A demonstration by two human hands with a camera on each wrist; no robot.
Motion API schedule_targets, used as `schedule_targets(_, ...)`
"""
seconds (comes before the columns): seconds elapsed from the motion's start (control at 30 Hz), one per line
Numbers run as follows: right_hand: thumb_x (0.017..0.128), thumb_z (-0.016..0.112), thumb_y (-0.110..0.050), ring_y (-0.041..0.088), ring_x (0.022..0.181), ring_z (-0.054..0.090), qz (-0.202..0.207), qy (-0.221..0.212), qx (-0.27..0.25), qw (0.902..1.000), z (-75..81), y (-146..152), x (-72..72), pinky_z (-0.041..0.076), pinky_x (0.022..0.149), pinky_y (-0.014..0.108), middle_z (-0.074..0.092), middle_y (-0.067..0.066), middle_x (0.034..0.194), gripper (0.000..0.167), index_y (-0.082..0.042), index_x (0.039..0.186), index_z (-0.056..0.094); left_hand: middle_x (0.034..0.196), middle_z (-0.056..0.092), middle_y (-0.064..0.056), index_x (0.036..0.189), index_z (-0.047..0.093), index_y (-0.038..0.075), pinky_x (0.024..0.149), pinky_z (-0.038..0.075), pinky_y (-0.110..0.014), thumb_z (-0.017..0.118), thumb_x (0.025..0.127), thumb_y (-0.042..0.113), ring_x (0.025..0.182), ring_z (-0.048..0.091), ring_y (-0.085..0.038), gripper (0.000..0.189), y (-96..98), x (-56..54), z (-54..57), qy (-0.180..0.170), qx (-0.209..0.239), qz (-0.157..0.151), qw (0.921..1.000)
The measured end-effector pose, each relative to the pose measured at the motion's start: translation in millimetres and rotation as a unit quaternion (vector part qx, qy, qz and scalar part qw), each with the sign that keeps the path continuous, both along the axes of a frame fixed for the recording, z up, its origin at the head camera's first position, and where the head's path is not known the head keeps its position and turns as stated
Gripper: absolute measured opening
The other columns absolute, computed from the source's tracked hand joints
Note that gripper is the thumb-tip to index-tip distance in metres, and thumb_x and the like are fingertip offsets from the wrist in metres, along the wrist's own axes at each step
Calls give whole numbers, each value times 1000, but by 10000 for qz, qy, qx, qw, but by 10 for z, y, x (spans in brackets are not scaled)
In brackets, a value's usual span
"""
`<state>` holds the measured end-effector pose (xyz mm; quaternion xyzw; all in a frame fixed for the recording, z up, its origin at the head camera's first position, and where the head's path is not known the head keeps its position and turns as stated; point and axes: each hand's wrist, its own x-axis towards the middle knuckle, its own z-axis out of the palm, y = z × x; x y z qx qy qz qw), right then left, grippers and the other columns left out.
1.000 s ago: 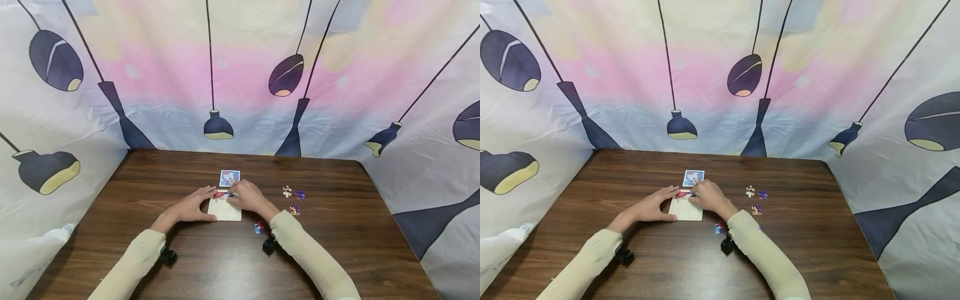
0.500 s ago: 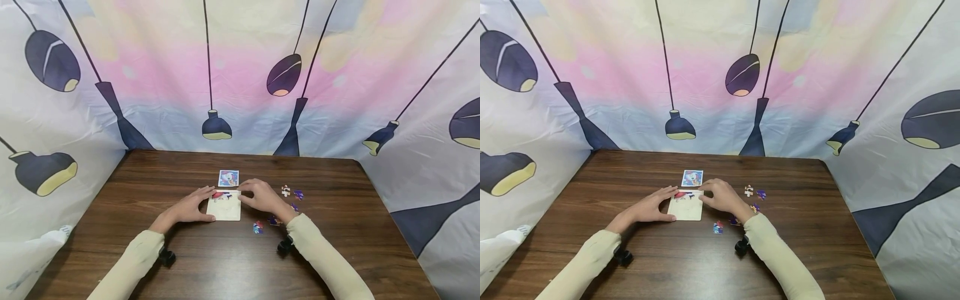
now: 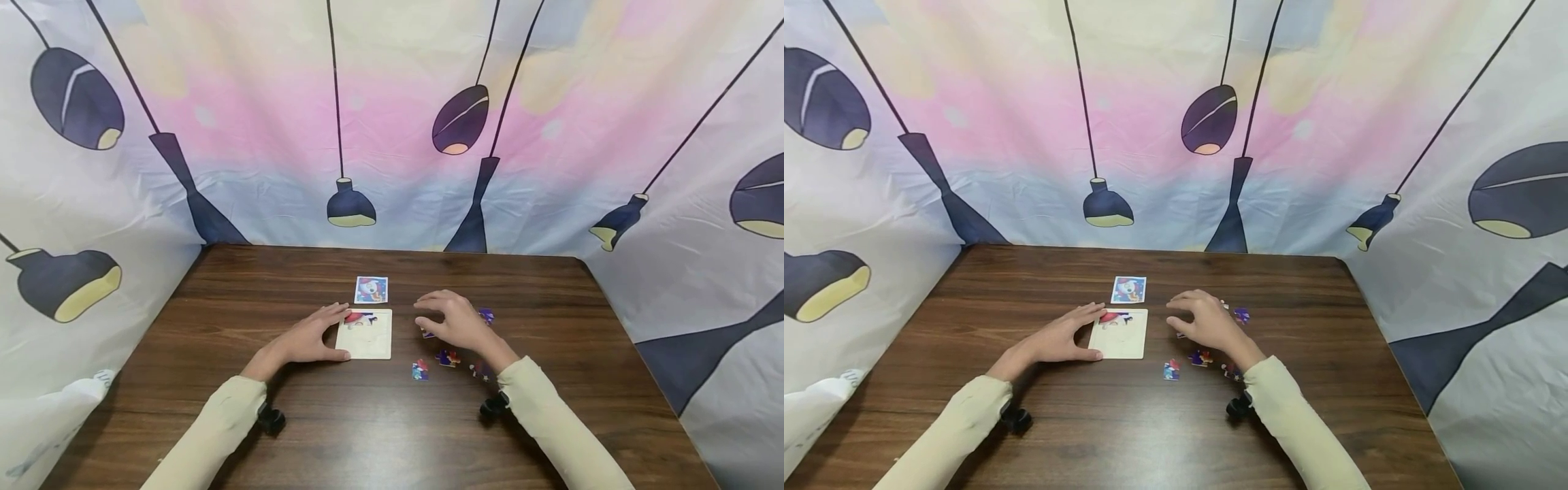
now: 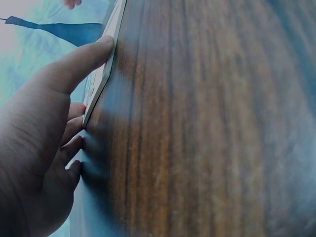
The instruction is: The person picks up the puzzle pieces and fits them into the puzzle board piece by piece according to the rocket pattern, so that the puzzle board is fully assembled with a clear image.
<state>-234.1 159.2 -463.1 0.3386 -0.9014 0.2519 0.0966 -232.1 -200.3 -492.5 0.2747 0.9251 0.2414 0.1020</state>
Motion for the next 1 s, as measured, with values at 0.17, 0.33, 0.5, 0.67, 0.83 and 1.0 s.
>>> schedule_targets(0.17, 96, 72, -34, 25, 116, 66, -176, 166, -108, 9997, -21, 183, 31, 55, 98, 50, 72, 5, 123, 34, -11, 122, 76, 167, 28, -13, 159, 38, 9, 119, 25, -66, 76, 81, 65, 154, 21, -42, 103, 0, 9, 0, 7, 84, -24, 10000)
schedule_targets(0.33, 95, 75, -31, 28, 115, 66, -371, 188, -348, 9985, -59, 397, 57, 55, 96, 51, 72, 7, 121, 33, -9, 120, 77, 167, 28, -13, 158, 39, 9, 119, 24, -65, 76, 81, 65, 154, 21, -42, 102, 8, 16, 11, 4, 110, -43, 9999)
schedule_targets(0.5, 94, 76, -29, 32, 115, 67, -584, 196, -444, 9971, -65, 607, 61, 54, 97, 54, 73, 9, 121, 33, -8, 119, 77, 167, 28, -12, 159, 38, 10, 119, 24, -66, 75, 82, 66, 154, 21, -42, 103, 11, 13, 21, 7, 76, -33, 10000)
schedule_targets(0.67, 92, 78, -27, 31, 112, 68, -726, 251, -396, 9963, -62, 785, 87, 55, 95, 54, 73, 9, 119, 32, -9, 118, 77, 167, 28, -13, 159, 38, 9, 119, 24, -67, 75, 82, 67, 154, 20, -42, 103, 8, 12, 20, 15, 90, -51, 9999)
schedule_targets(0.83, 92, 78, -25, 32, 111, 68, -842, 244, -385, 9954, -87, 923, 124, 55, 95, 55, 74, 9, 117, 32, -7, 118, 77, 167, 28, -12, 159, 38, 9, 119, 23, -66, 75, 82, 66, 154, 20, -41, 103, 5, 10, 12, 20, 125, -74, 9999)
schedule_targets(1.0, 92, 79, -24, 33, 111, 69, -953, 221, -369, 9945, -114, 1034, 153, 55, 94, 56, 74, 11, 117, 31, -5, 117, 77, 168, 27, -12, 159, 37, 9, 119, 23, -66, 76, 82, 65, 154, 19, -41, 103, 1, -3, -12, 14, 109, -53, 9999)
